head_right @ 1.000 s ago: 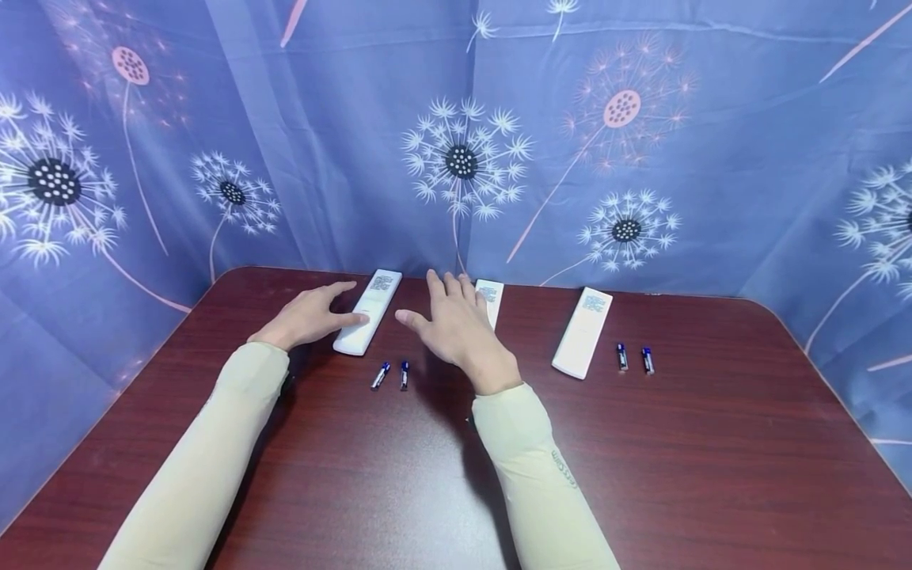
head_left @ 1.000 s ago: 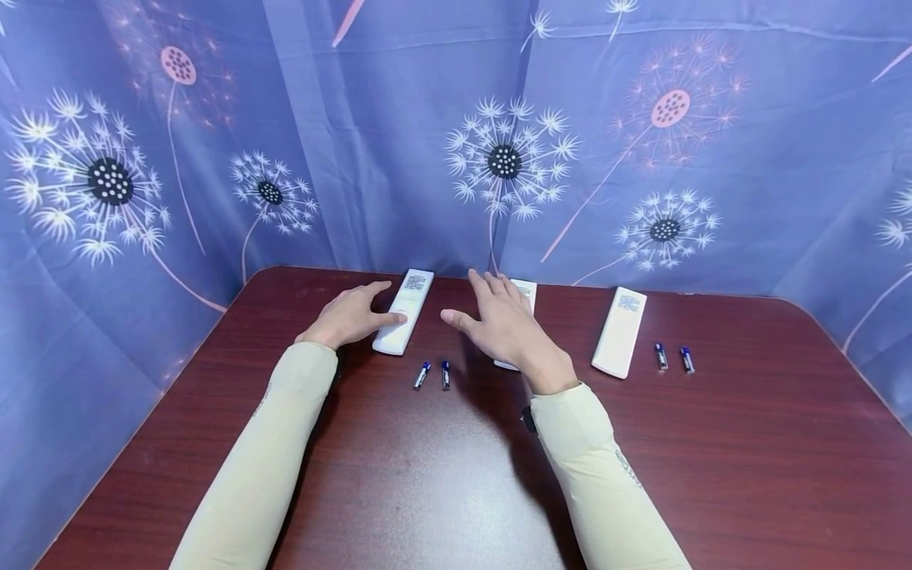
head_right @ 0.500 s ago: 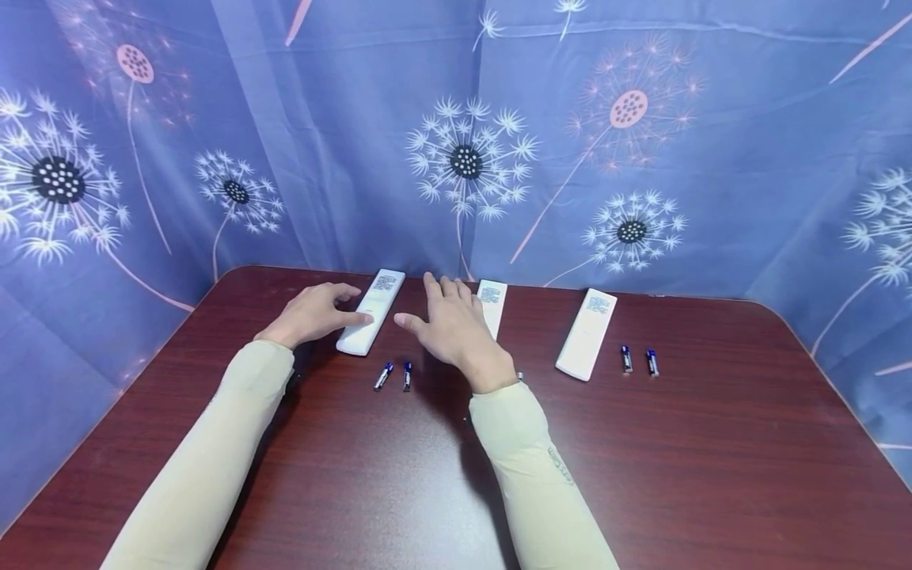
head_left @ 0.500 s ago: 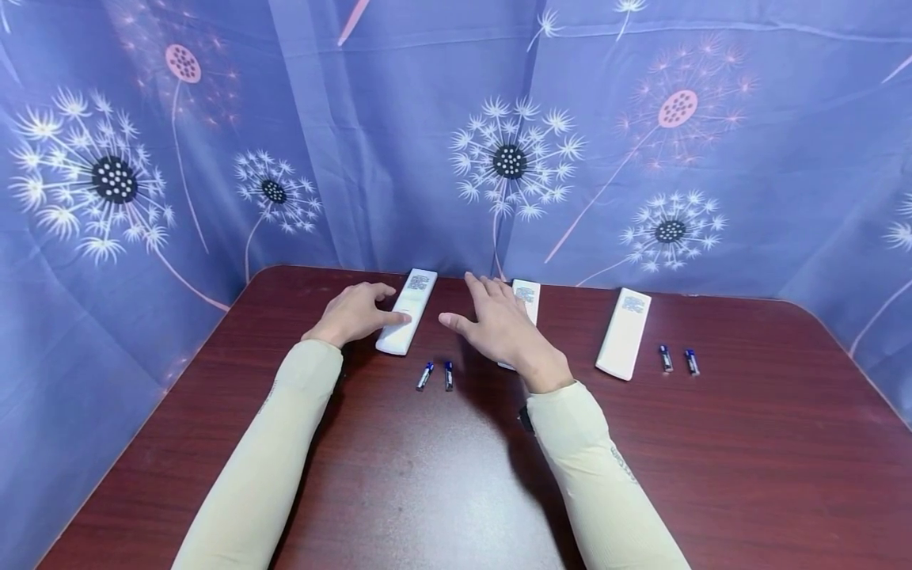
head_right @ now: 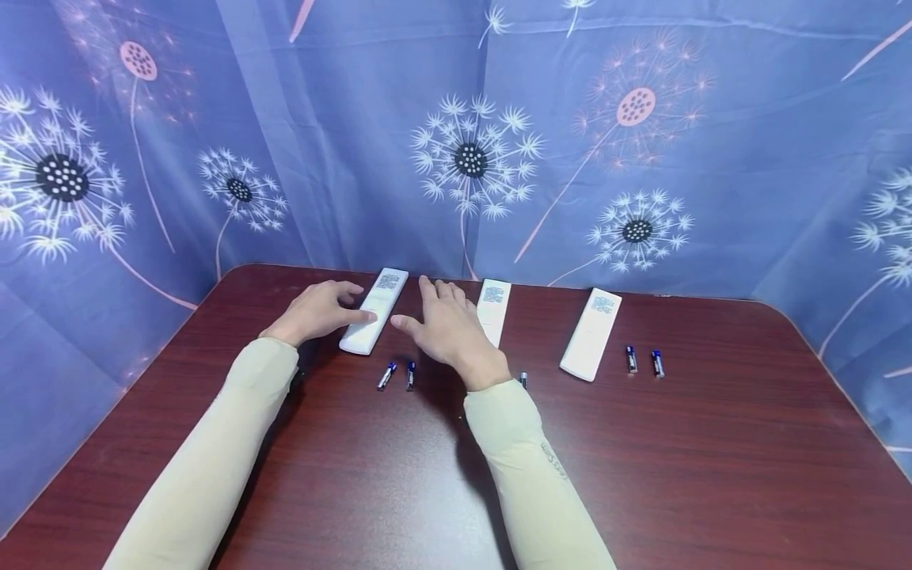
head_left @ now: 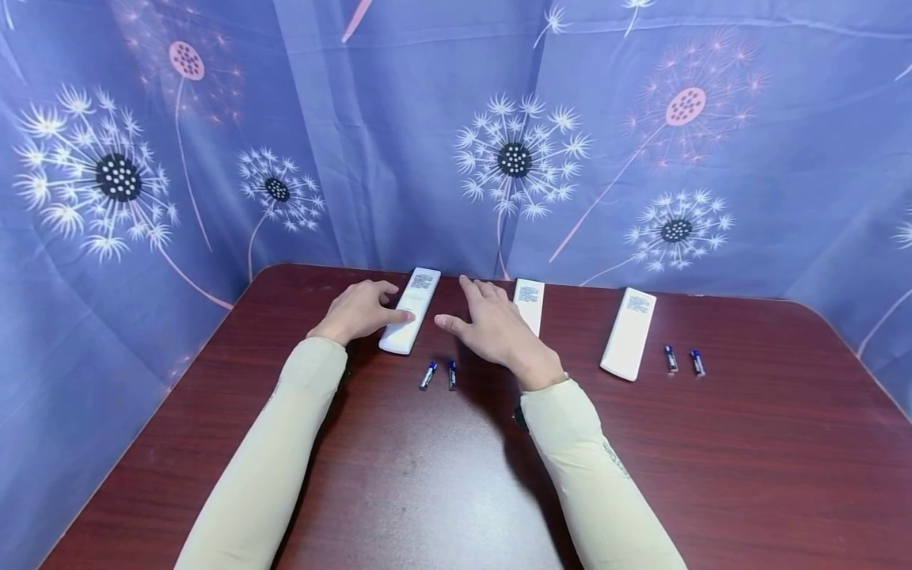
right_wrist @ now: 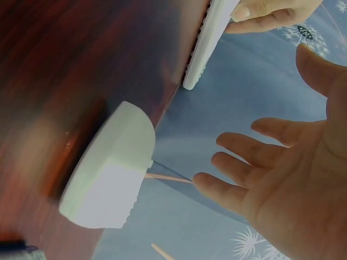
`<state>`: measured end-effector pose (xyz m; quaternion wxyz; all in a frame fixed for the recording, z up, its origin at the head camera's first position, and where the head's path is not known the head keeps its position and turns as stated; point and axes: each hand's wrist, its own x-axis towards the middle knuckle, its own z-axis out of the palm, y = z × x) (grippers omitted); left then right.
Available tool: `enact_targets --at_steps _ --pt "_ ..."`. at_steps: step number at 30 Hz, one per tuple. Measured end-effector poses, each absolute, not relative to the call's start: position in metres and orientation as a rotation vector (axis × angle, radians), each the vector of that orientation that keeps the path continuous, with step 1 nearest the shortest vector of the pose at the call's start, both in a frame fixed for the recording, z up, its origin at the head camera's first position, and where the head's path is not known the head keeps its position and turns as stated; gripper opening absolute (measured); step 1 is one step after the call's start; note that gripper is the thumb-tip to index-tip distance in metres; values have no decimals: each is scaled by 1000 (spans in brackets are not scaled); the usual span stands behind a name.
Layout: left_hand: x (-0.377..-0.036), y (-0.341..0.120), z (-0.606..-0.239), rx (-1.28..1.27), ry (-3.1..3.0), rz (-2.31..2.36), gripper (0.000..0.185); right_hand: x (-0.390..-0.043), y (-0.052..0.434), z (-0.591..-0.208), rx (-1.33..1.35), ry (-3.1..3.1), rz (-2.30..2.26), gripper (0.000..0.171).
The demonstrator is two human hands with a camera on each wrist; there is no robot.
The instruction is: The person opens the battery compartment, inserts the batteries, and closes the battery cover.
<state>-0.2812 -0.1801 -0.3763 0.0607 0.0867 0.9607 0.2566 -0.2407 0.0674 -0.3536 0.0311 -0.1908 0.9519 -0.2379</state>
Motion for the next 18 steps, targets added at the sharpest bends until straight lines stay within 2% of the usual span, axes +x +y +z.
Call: enact_targets --at_steps 12,18 --pt "-283 -165 -377 182 2881 820 77 -240 69 -353 -581 2929 -743 87" --pt "-283 -162 -377 62 2778 963 73 -240 70 -352 -569 2925 -752 87"
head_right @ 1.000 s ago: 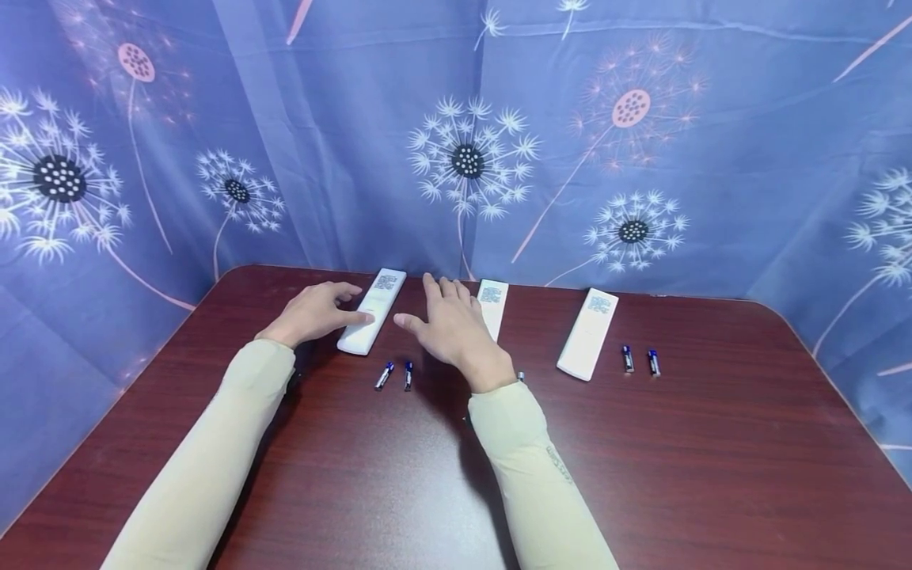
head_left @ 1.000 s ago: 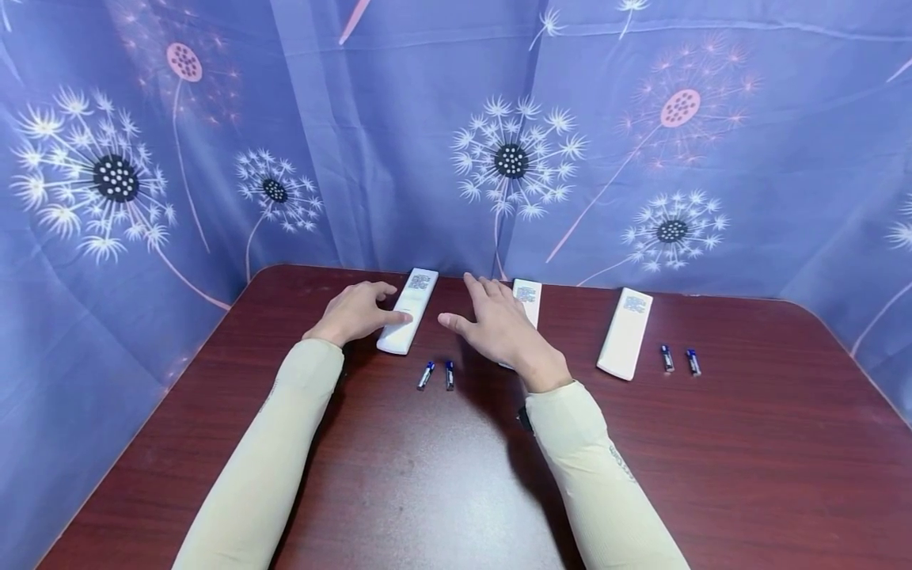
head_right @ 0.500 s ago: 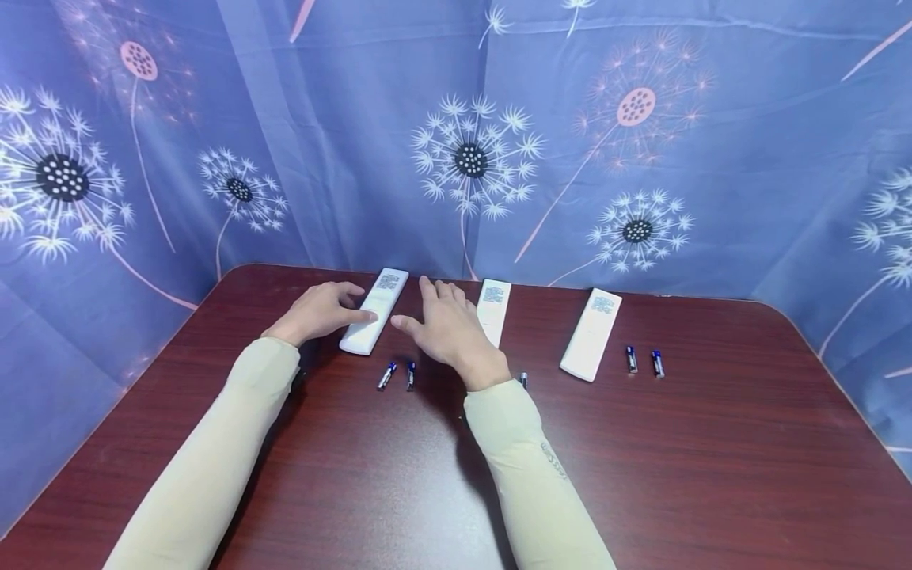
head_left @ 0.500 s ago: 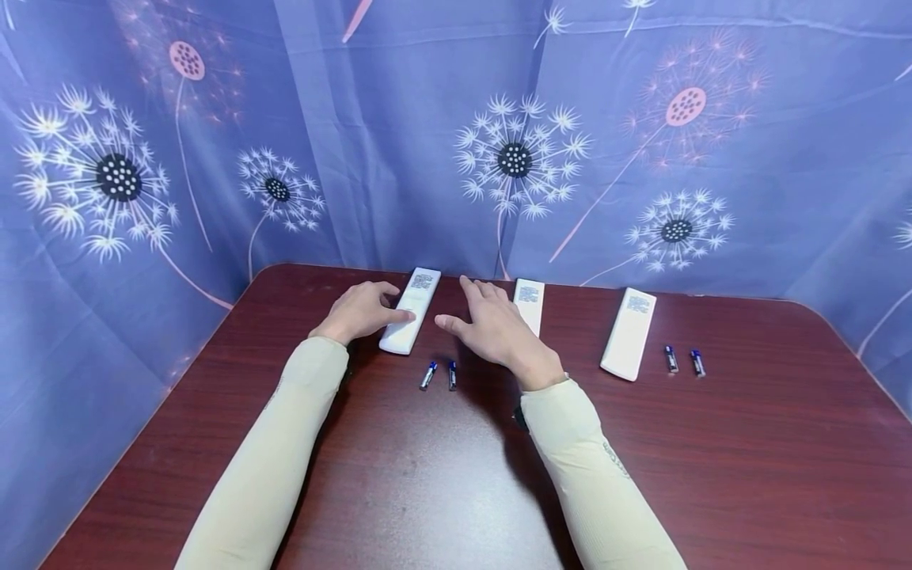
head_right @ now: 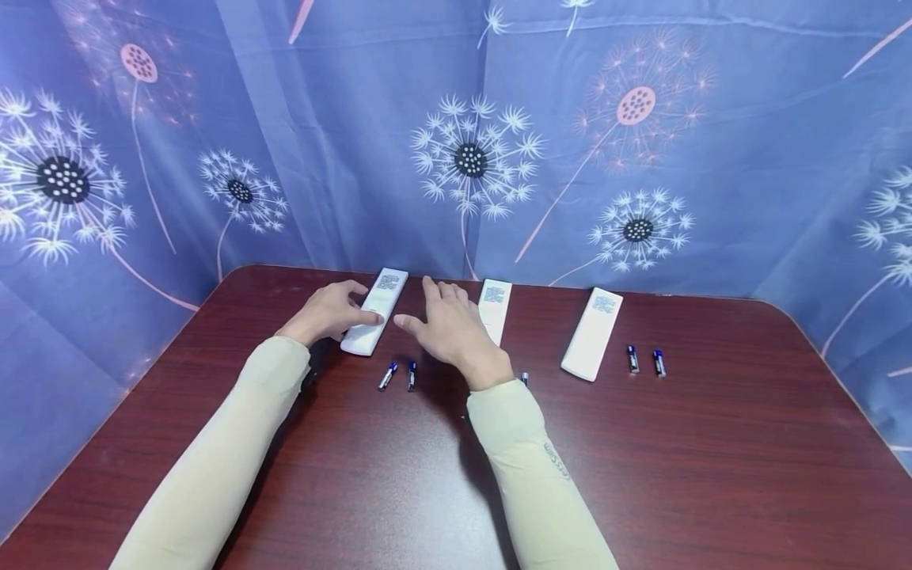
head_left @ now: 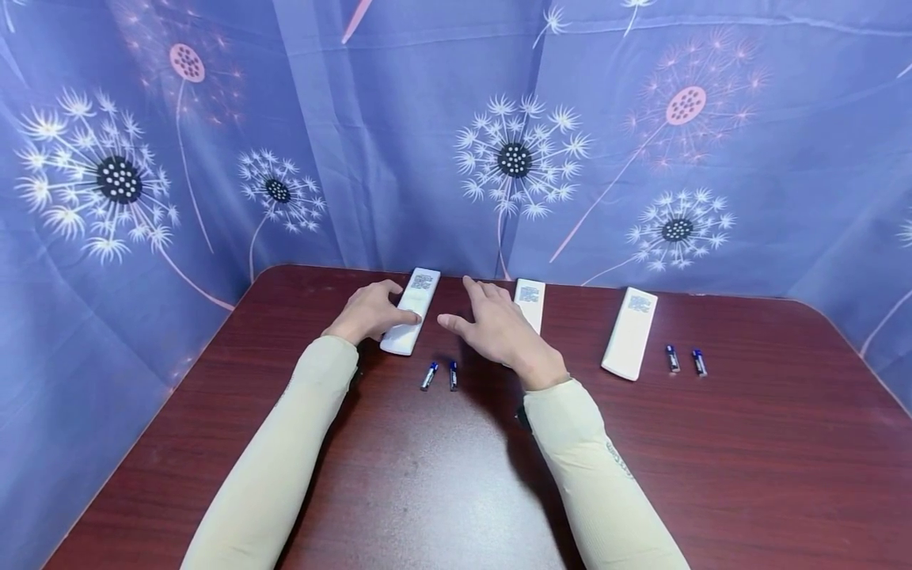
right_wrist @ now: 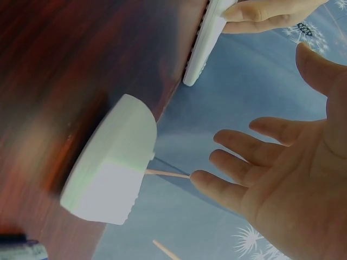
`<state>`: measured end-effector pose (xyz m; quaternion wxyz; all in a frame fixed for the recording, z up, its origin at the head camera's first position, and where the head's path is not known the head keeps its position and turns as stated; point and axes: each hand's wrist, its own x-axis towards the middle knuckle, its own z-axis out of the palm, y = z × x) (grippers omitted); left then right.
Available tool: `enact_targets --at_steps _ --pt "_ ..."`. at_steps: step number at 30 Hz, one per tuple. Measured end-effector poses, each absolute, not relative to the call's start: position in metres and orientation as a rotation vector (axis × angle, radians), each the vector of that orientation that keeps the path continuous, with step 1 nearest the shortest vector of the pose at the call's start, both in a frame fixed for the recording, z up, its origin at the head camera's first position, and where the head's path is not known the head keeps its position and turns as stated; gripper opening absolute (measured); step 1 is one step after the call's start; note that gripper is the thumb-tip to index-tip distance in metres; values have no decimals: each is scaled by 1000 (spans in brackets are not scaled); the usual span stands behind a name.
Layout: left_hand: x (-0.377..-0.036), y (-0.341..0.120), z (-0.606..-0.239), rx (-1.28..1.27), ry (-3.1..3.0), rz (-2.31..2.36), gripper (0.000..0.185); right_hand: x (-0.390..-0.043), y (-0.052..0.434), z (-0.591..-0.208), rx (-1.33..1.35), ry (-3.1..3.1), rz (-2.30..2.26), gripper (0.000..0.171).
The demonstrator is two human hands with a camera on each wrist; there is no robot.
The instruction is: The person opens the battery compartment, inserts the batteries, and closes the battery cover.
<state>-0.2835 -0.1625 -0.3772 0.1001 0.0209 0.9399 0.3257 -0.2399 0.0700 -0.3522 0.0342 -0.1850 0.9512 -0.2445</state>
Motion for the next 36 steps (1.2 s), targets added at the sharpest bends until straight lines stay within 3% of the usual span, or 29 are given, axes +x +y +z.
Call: enact_targets --at_steps 7,17,36 --pt "-284 -164 -379 43 2686 1092 74 -240 71 -352 -552 2909 -770 87" --pt "-287 -171 -381 50 2452 1371 92 -240 72 -352 -550 2899 -779 88" --pt "-286 -180 -382 82 2301 1540 83 -248 65 -354 -617 2836 -838 85"
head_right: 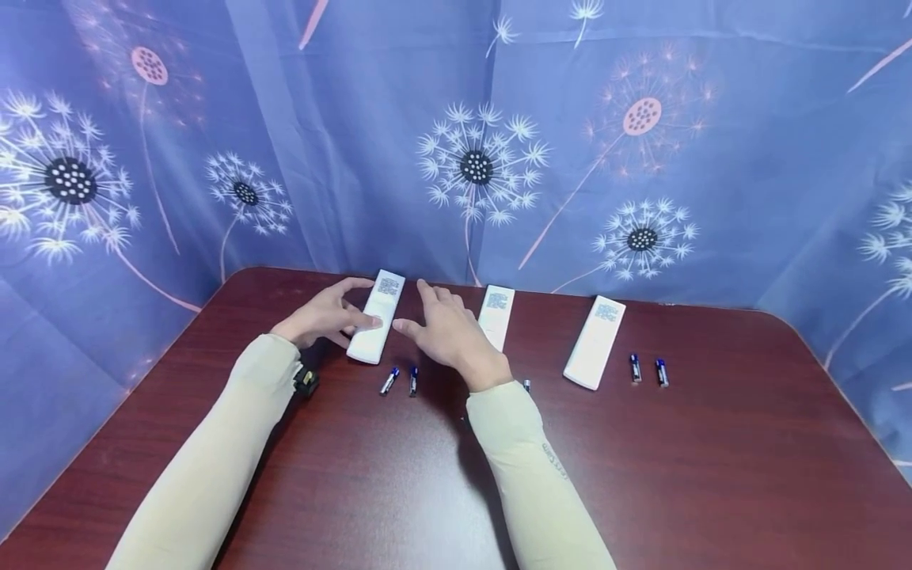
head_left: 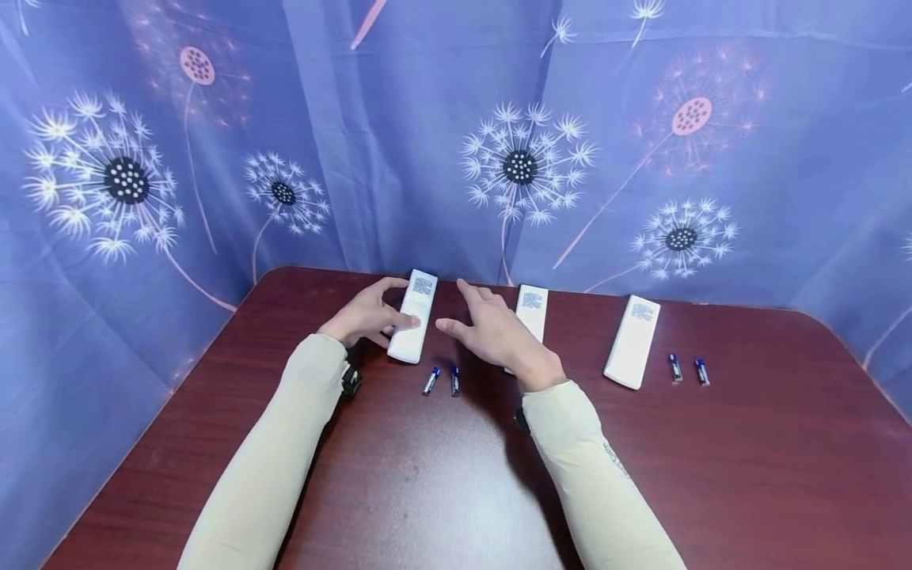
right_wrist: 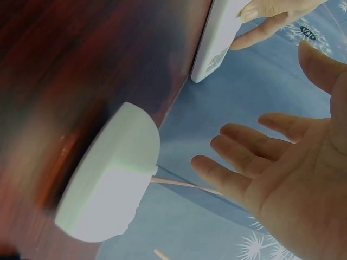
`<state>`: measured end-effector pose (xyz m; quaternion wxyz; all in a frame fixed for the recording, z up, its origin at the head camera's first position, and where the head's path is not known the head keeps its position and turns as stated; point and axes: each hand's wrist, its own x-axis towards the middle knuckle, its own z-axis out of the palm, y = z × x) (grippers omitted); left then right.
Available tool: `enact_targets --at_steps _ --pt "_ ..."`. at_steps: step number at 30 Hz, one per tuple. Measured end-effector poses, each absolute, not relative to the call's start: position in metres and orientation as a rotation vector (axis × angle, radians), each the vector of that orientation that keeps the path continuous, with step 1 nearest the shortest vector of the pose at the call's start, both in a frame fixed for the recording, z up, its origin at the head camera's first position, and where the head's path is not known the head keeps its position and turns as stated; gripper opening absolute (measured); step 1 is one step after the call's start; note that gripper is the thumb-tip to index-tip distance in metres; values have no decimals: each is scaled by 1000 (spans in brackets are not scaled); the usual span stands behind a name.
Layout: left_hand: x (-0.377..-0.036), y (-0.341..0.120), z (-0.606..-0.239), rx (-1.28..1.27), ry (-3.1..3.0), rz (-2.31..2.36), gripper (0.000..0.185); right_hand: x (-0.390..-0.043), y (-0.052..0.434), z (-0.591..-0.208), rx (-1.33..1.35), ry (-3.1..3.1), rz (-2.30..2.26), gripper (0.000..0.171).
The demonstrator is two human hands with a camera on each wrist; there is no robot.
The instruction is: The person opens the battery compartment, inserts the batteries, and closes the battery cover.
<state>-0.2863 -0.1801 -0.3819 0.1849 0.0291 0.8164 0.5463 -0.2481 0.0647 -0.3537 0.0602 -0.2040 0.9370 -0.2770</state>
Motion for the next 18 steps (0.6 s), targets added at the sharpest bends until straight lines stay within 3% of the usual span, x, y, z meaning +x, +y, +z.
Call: enact_targets --at_steps 18 --pt "-286 -182 -386 185 2283 1528 62 -252 62 -354 -636 2824 -873 85"
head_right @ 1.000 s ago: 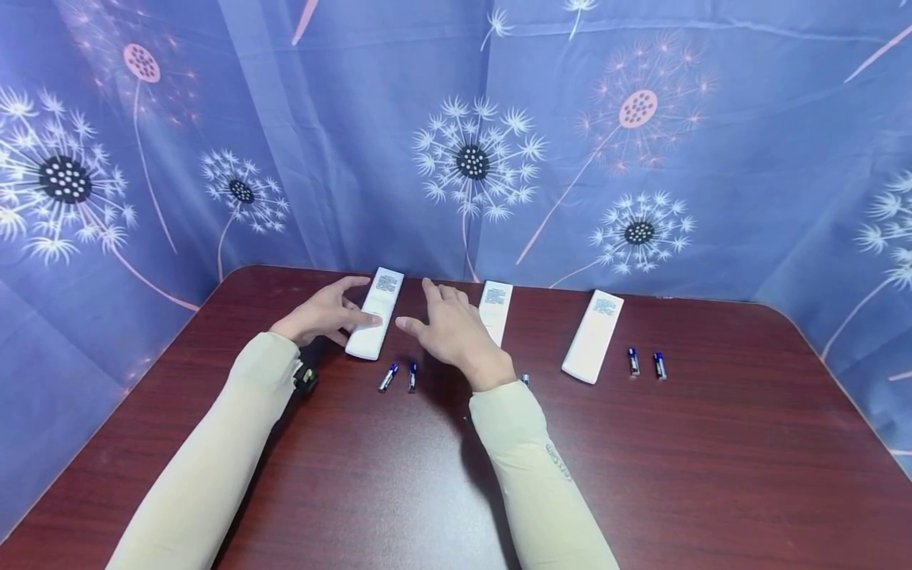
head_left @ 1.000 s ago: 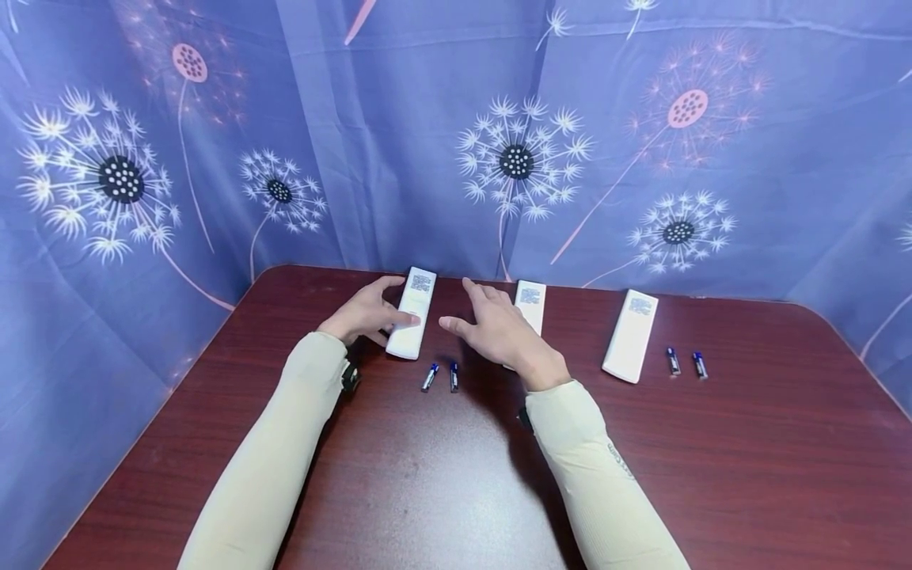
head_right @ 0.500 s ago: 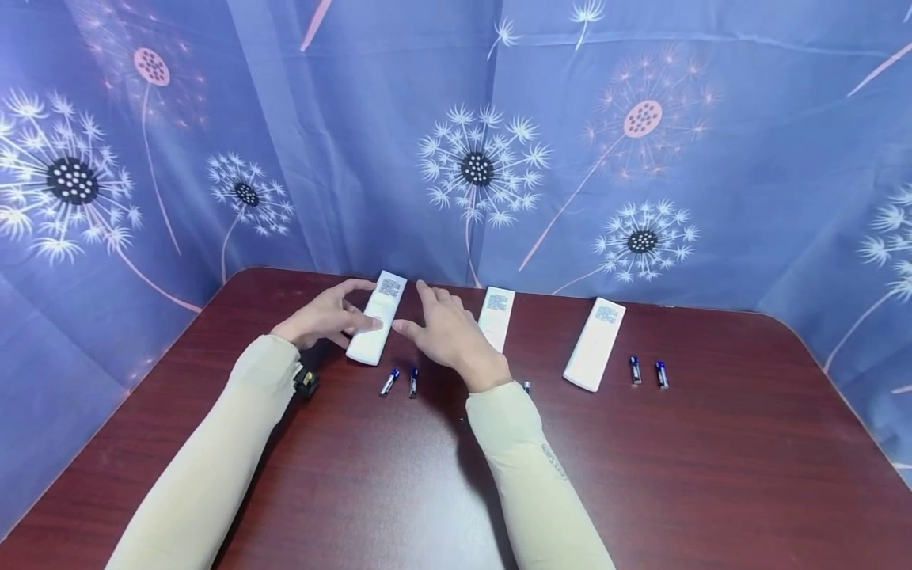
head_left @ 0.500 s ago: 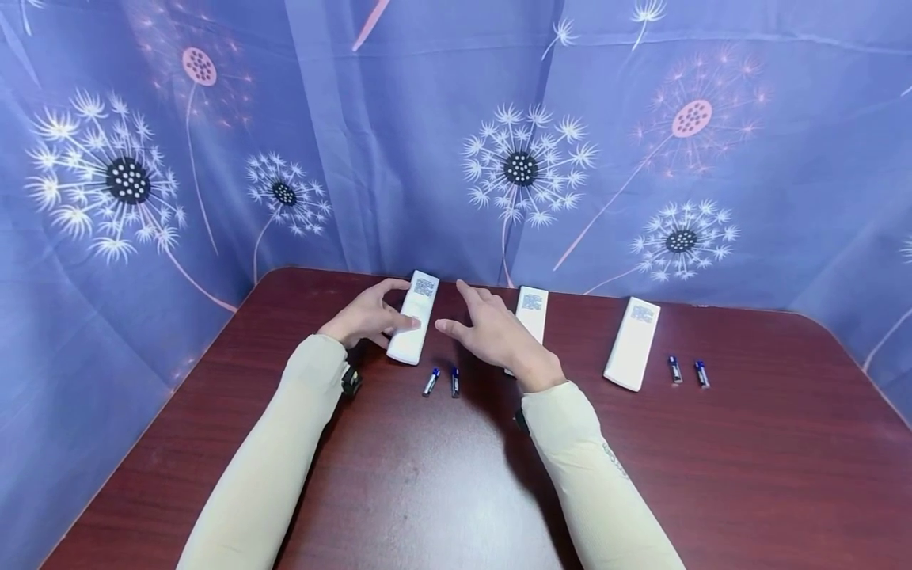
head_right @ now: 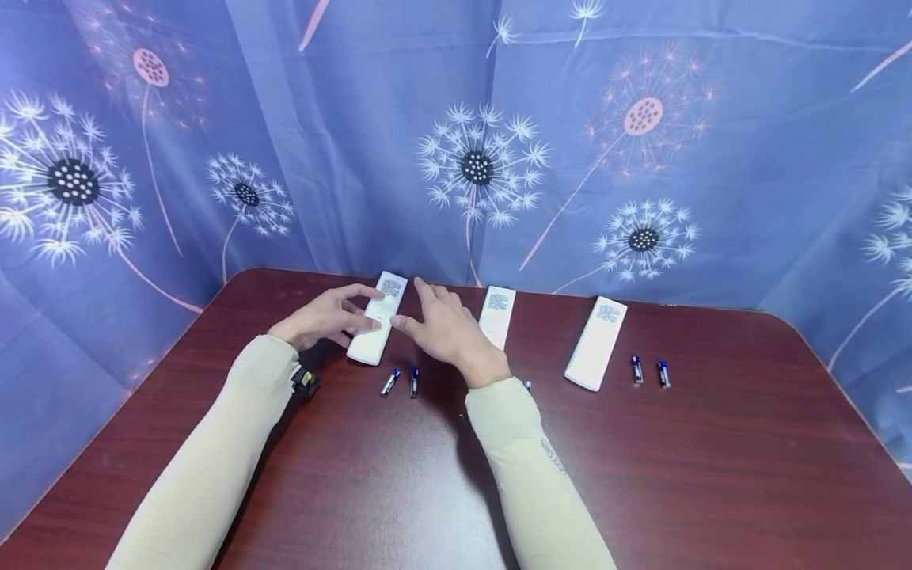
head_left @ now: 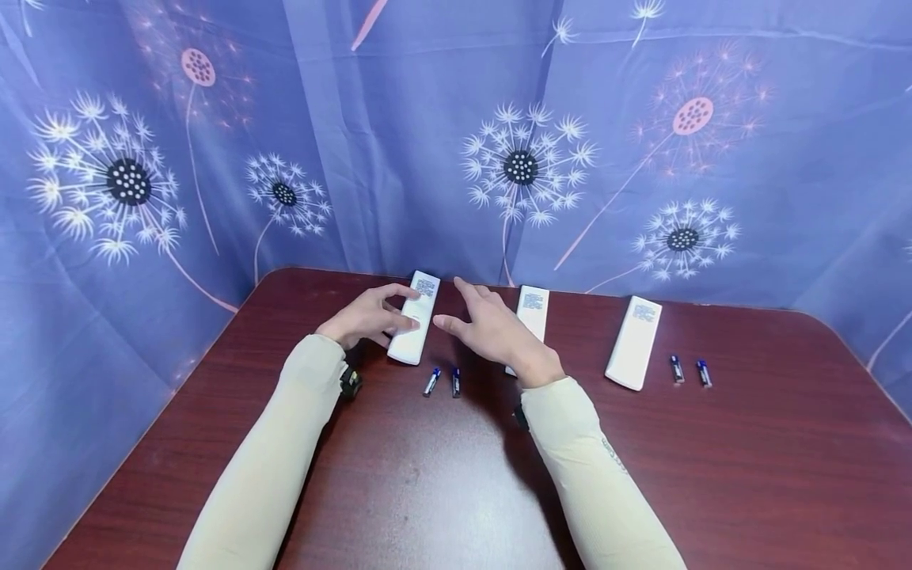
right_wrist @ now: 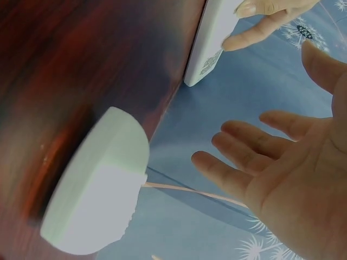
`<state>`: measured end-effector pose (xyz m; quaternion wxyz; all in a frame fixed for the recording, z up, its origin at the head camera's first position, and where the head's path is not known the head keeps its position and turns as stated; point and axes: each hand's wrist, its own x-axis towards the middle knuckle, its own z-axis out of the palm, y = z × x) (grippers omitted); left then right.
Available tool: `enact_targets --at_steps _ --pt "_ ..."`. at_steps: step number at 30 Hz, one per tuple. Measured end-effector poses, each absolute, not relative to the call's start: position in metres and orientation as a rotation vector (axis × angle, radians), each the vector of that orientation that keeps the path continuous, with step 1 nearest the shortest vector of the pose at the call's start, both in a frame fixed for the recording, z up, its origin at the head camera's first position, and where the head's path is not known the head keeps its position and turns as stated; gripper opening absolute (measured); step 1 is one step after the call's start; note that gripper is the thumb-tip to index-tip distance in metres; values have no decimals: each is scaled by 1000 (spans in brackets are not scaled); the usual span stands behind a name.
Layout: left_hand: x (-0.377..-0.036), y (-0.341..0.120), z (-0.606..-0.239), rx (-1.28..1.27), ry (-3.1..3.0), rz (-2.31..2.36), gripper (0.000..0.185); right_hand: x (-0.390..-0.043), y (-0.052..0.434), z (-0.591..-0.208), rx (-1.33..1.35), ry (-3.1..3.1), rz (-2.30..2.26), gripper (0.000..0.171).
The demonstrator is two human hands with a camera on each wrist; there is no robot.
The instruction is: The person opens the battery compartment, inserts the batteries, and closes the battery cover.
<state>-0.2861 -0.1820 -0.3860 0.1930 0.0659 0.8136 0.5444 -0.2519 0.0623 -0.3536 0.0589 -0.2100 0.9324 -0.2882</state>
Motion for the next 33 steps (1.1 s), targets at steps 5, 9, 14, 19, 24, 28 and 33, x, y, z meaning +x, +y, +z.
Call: enact_targets --at_steps 5,9,14,19,24,28,33 --pt "-286 -181 -386 171 2255 1560 64 -253 66 -354 -631 2818 -880 85" --pt "-286 -180 -386 153 2234 1618 65 -252 69 -353 -620 2809 -902 85" --pt "-287 -180 -386 170 2212 1653 65 -253 74 -352 -605 2810 -905 85" --pt "-288 -176 -387 215 2193 1696 66 -253 78 -351 -610 2822 -911 85" --pt "-289 -173 -388 269 2139 1728 73 -253 82 -349 -606 2813 -930 85" --pt "-288 -172 -390 278 2095 1748 77 -253 85 -348 -582 2811 -933 85" --pt "-288 -172 -390 270 2081 1766 85 -253 89 -347 -580 2821 -942 85"
